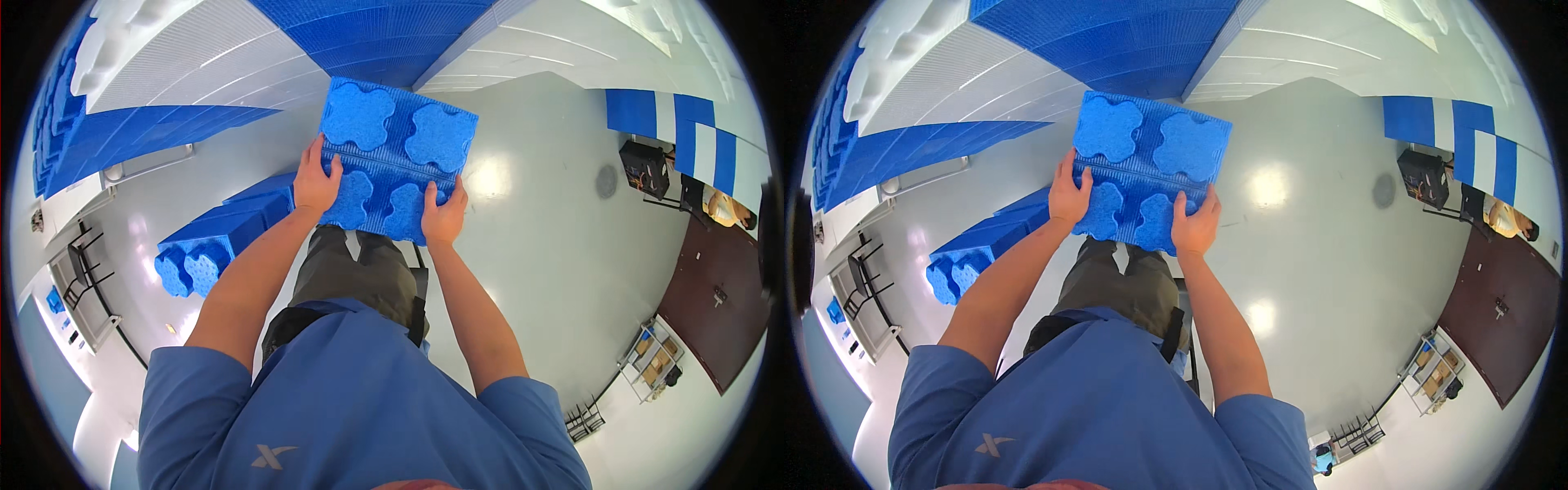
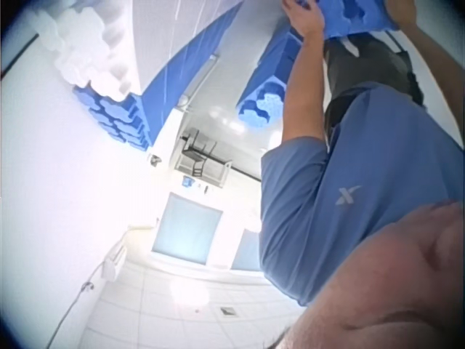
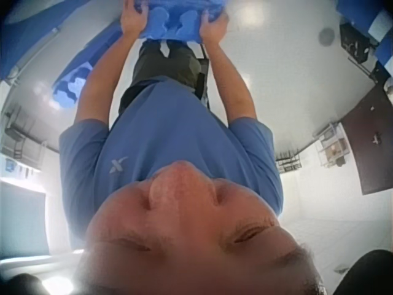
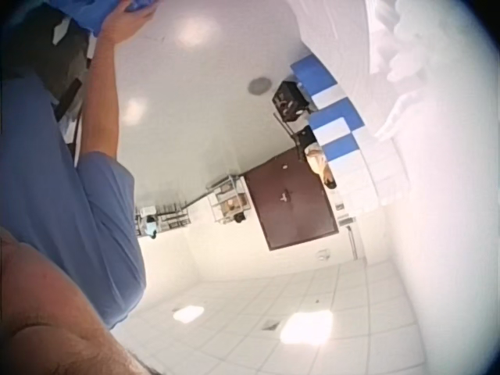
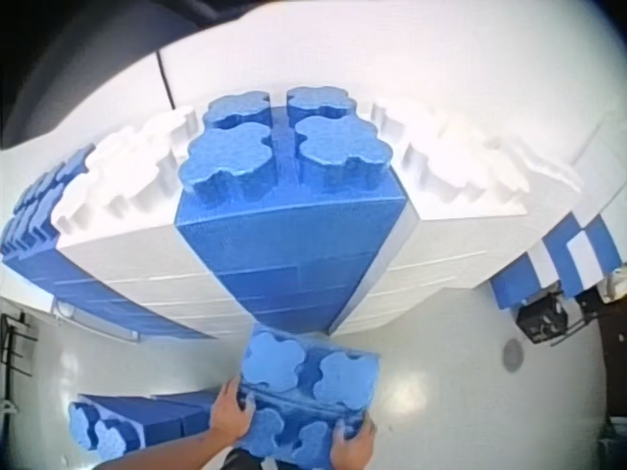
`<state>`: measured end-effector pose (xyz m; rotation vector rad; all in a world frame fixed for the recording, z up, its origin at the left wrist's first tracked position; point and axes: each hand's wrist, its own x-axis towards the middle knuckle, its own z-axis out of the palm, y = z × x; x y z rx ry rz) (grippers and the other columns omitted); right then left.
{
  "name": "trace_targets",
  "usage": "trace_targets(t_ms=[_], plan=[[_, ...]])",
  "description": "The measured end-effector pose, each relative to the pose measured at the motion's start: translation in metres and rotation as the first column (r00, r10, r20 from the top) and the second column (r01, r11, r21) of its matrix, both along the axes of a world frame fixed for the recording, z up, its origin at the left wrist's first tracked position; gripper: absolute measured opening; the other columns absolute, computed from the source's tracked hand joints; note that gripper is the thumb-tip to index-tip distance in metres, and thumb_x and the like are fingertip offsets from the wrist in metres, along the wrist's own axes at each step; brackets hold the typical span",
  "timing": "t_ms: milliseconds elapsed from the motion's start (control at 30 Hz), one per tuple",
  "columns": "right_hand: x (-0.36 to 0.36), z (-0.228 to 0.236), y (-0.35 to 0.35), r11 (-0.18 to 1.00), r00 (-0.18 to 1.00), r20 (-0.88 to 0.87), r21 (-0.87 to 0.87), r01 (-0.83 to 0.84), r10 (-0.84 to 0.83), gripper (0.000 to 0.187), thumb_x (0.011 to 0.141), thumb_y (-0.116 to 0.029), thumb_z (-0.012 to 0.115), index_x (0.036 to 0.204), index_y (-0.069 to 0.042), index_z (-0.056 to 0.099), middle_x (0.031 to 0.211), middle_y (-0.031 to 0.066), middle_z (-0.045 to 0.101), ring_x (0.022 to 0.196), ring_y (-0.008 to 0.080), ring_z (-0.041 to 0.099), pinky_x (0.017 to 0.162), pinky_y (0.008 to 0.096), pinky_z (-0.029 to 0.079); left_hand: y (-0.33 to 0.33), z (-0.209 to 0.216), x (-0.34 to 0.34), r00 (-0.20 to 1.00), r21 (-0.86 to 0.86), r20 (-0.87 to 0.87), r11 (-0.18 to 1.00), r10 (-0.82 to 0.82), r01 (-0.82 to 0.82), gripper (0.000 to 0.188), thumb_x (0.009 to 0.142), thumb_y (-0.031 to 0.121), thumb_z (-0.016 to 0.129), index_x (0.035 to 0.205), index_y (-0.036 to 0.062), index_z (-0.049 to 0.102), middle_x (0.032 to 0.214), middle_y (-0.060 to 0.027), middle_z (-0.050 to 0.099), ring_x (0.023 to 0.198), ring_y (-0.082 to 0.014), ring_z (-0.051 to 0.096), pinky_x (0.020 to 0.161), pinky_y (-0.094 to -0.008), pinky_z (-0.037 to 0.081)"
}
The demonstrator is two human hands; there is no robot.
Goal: Assembling large blue and white plastic blocks to form a structure.
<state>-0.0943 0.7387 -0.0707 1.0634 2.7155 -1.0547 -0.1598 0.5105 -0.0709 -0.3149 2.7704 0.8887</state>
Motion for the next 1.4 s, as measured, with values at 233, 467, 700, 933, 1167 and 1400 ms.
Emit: trace_targets(t_ms=[233,467,700,933,1167,1400], plan=[[0.001,0.003,-0.001,1.000,1.000,-0.019,0.009,-0.010,0.010,0.066,0.084,-0.043,0.061,0.133,-0.002,0.043,0.129,0.0203,0.048,0.116,0.0380,0.050,0.094,0.0444,0.044,-0.002,-0.004,-0.001,0.997,-0.015,-0.077,1.000,-0.028,0.027,0.055,0.089,0.034,0.053,0.138,0.0142,0.039,0.132,-0.0167,0.047,0.117,-0.0374,0.050,0.094,-0.0453,0.045],[-0.002,0.002,-0.003,0.999,1.000,-0.018,0.029,-0.025,0.026,0.064,0.085,-0.044,0.060,0.132,-0.003,0.045,0.129,0.0203,0.048,0.116,0.0389,0.050,0.094,0.0448,0.043,0.000,0.002,-0.002,0.997,-0.012,-0.074,1.000,0.003,-0.004,0.055,0.089,0.035,0.053,0.138,0.0131,0.039,0.131,-0.0173,0.048,0.116,-0.0379,0.051,0.094,-0.0456,0.045],[-0.002,0.004,-0.002,0.996,0.997,0.041,0.052,-0.069,0.067,0.067,0.088,-0.049,0.054,0.134,-0.002,0.044,0.130,0.0232,0.047,0.118,0.0389,0.050,0.097,0.0438,0.041,-0.018,-0.010,0.004,0.989,0.222,-0.078,0.969,0.129,-0.109,0.058,0.091,0.038,0.052,0.140,0.0127,0.037,0.133,-0.0188,0.047,0.118,-0.0386,0.050,0.098,-0.0441,0.042],[0.048,-0.003,0.019,0.994,0.981,-0.164,-0.035,0.100,-0.105,0.066,0.092,-0.043,0.052,0.137,0.003,0.039,0.133,0.0264,0.045,0.117,0.0354,0.052,0.099,0.0428,0.040,-0.144,0.084,0.047,0.994,0.301,-0.090,0.950,-0.062,0.086,0.047,0.090,0.034,0.056,0.130,0.0099,0.051,0.127,-0.0173,0.054,0.118,-0.0356,0.051,0.100,-0.0402,0.041],[0.197,-0.010,0.025,0.965,0.975,0.102,0.192,0.177,-0.199,0.062,0.087,-0.030,0.057,0.135,0.005,0.040,0.132,0.0277,0.047,0.119,0.0371,0.050,0.100,0.0426,0.040,-0.247,0.079,0.129,0.943,-0.046,-0.254,0.977,-0.213,0.208,0.045,0.088,0.032,0.060,0.126,0.0088,0.055,0.128,-0.0170,0.054,0.122,-0.0351,0.047,0.102,-0.0430,0.038],[0.292,-0.013,0.004,0.960,0.920,0.351,0.268,0.082,-0.177,0.063,0.079,-0.025,0.061,0.133,0.001,0.044,0.124,0.0273,0.051,0.116,0.0398,0.050,0.099,0.0446,0.041,-0.248,0.077,0.149,0.898,-0.249,-0.281,0.929,-0.339,0.272,0.044,0.087,0.033,0.061,0.125,0.0107,0.057,0.132,-0.0150,0.051,0.128,-0.0327,0.041,0.105,-0.0448,0.034]])
